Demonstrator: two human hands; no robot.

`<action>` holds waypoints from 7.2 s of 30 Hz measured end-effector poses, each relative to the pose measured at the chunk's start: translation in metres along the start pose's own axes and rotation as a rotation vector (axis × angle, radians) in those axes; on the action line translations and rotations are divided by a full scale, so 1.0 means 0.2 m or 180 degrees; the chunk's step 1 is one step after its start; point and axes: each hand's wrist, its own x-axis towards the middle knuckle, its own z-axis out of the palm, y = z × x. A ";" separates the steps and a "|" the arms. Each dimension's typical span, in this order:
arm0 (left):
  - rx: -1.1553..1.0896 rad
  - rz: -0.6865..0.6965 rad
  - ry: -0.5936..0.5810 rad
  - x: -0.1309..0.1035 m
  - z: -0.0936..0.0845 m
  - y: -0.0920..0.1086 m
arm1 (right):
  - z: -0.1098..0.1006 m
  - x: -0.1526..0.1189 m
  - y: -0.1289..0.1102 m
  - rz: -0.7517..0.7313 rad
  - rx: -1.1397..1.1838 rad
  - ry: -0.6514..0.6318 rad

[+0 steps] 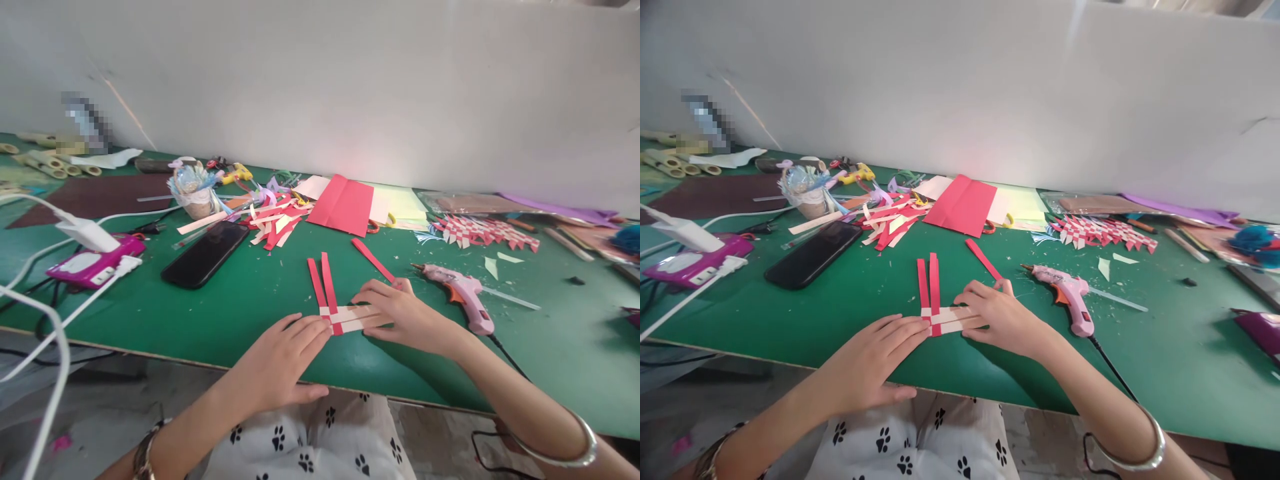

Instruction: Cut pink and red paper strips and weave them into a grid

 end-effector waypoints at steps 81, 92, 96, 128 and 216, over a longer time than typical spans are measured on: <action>-0.1937 -0.1617 0.1049 0.27 0.01 0.06 | -0.07 0.10 -0.10 0.0517 0.2170 0.0759; -0.2313 -0.1790 0.0730 0.27 0.03 0.05 | 0.01 0.19 -0.04 0.0334 0.2625 0.0634; -0.2131 -0.1821 0.0736 0.27 0.04 0.05 | -0.04 0.21 0.06 0.0775 0.1775 0.0918; -0.2103 -0.1858 0.0725 0.27 0.04 0.05 | -0.10 0.10 0.07 0.1160 0.2555 0.1216; -0.1183 -0.1653 0.0759 0.38 0.10 0.12 | 0.14 -0.16 -0.07 0.0807 0.0473 0.1831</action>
